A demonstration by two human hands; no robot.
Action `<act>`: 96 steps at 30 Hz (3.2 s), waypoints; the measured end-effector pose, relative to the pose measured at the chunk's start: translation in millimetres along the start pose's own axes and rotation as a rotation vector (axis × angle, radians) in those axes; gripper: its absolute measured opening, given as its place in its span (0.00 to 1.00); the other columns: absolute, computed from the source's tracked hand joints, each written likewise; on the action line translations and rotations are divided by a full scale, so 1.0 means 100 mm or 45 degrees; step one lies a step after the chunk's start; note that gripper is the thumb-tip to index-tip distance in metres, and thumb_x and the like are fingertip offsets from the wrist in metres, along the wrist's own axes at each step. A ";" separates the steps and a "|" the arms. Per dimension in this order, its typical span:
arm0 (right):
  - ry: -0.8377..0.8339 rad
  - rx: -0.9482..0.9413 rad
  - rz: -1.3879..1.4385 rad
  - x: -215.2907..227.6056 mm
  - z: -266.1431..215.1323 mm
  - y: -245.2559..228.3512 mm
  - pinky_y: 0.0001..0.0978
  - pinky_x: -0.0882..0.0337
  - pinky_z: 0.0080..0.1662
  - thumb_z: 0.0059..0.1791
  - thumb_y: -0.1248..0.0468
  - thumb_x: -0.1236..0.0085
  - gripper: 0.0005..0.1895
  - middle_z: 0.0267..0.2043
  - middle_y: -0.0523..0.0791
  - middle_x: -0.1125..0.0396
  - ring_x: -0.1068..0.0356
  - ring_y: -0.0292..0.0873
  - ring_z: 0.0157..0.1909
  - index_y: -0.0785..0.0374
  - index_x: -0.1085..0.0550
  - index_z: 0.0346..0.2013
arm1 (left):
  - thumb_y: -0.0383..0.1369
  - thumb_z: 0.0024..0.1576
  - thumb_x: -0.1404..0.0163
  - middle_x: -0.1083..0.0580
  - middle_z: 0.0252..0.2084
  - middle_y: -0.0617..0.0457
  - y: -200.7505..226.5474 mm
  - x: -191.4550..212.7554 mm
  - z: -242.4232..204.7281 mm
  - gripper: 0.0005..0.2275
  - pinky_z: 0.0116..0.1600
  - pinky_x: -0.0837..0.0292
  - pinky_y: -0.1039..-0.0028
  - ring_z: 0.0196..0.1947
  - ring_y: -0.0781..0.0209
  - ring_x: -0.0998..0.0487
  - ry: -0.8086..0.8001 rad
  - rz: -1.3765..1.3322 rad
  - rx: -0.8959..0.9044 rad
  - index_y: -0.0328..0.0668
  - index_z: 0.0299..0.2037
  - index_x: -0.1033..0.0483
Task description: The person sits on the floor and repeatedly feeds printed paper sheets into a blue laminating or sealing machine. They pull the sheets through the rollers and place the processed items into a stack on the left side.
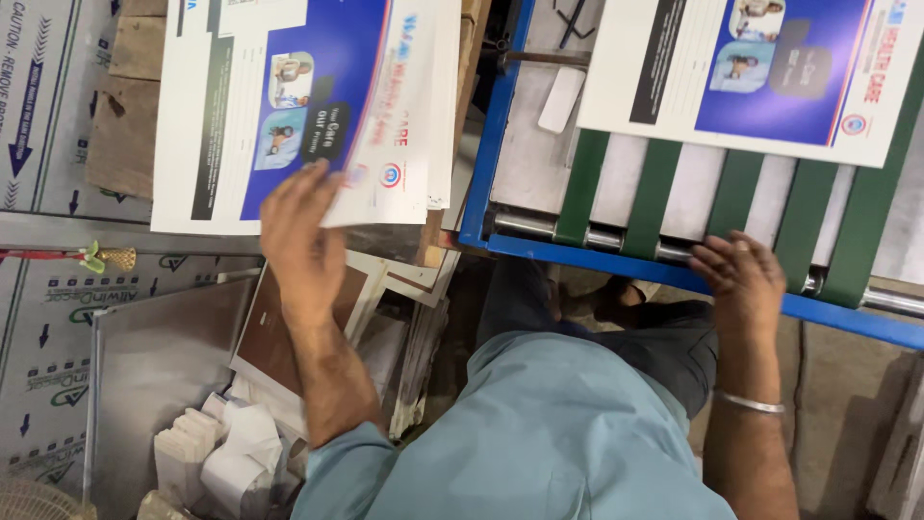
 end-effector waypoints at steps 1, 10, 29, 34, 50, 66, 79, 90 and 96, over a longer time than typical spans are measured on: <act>-0.083 0.000 -0.016 -0.17 -0.08 -0.05 0.42 0.20 0.52 0.61 0.63 0.52 0.18 0.52 0.55 0.29 0.24 0.51 0.51 0.72 0.34 0.62 | 0.21 0.57 0.53 0.24 0.63 0.49 0.02 -0.07 0.01 0.20 0.69 0.32 0.60 0.65 0.49 0.24 0.100 -0.107 0.104 0.40 0.61 0.24; -0.870 -0.129 0.157 -1.54 -0.73 -0.15 0.39 0.23 0.46 0.57 0.66 0.53 0.24 0.64 0.53 0.35 0.27 0.49 0.52 0.67 0.39 0.67 | 0.41 0.53 0.43 0.31 0.63 0.37 1.48 -1.15 -0.05 0.29 0.73 0.50 0.41 0.67 0.40 0.33 -0.510 0.212 -0.364 0.29 0.62 0.31; 0.270 0.617 0.309 0.41 0.71 -0.59 0.47 0.14 0.54 0.56 0.78 0.56 0.16 0.58 0.60 0.27 0.18 0.57 0.55 0.75 0.34 0.59 | 0.25 0.58 0.43 0.27 0.62 0.47 0.31 -0.42 0.02 0.19 0.67 0.32 0.59 0.64 0.49 0.27 -0.208 0.352 -0.188 0.35 0.61 0.25; 0.299 0.699 0.085 0.61 0.41 -0.39 0.45 0.14 0.63 0.57 0.81 0.58 0.21 0.63 0.60 0.28 0.20 0.55 0.61 0.79 0.31 0.65 | 0.25 0.51 0.43 0.25 0.58 0.44 0.29 -0.43 0.00 0.21 0.62 0.31 0.57 0.59 0.46 0.25 -0.191 0.289 -0.093 0.35 0.57 0.24; 0.326 0.560 0.163 0.59 0.16 -0.11 0.44 0.17 0.62 0.59 0.75 0.51 0.18 0.63 0.58 0.31 0.23 0.52 0.60 0.76 0.34 0.65 | 0.31 0.58 0.39 0.23 0.52 0.51 0.18 -0.47 0.00 0.13 0.57 0.28 0.59 0.55 0.51 0.22 -0.034 0.399 -0.126 0.40 0.52 0.21; 0.222 0.260 -0.039 0.97 0.91 -0.04 0.46 0.13 0.47 0.65 0.63 0.52 0.17 0.53 0.57 0.29 0.21 0.55 0.47 0.72 0.37 0.65 | 0.30 0.49 0.38 0.25 0.57 0.47 0.13 -0.40 0.03 0.21 0.58 0.32 0.56 0.57 0.47 0.26 -0.220 0.270 -0.094 0.38 0.55 0.23; -0.391 0.066 -0.235 -0.73 -0.04 -0.23 0.41 0.20 0.51 0.60 0.64 0.53 0.21 0.56 0.56 0.31 0.25 0.50 0.52 0.75 0.35 0.64 | 0.28 0.48 0.42 0.21 0.53 0.42 -0.02 -0.16 0.11 0.21 0.61 0.30 0.58 0.56 0.43 0.22 -0.221 -0.148 0.002 0.38 0.54 0.20; -1.107 -0.041 -0.211 -1.82 -0.56 -0.35 0.43 0.22 0.55 0.57 0.60 0.51 0.25 0.63 0.54 0.34 0.28 0.51 0.58 0.68 0.38 0.67 | 0.20 0.47 0.53 0.23 0.55 0.41 0.14 -0.53 0.07 0.23 0.64 0.29 0.55 0.56 0.42 0.25 0.297 -0.118 -0.009 0.30 0.56 0.23; -0.643 -0.139 0.247 -1.90 -0.53 -0.06 0.39 0.26 0.62 0.58 0.64 0.48 0.27 0.69 0.49 0.37 0.33 0.44 0.68 0.67 0.40 0.72 | 0.45 0.53 0.42 0.31 0.63 0.40 1.24 -1.14 0.09 0.29 0.74 0.53 0.42 0.68 0.44 0.35 -0.498 0.059 -0.390 0.31 0.60 0.28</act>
Point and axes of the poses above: each hand's wrist, its own z-axis towards the middle knuckle, its own x-axis out of the back of the hand, y = z × x, the point moved 1 cm from there along z, towards the middle knuckle
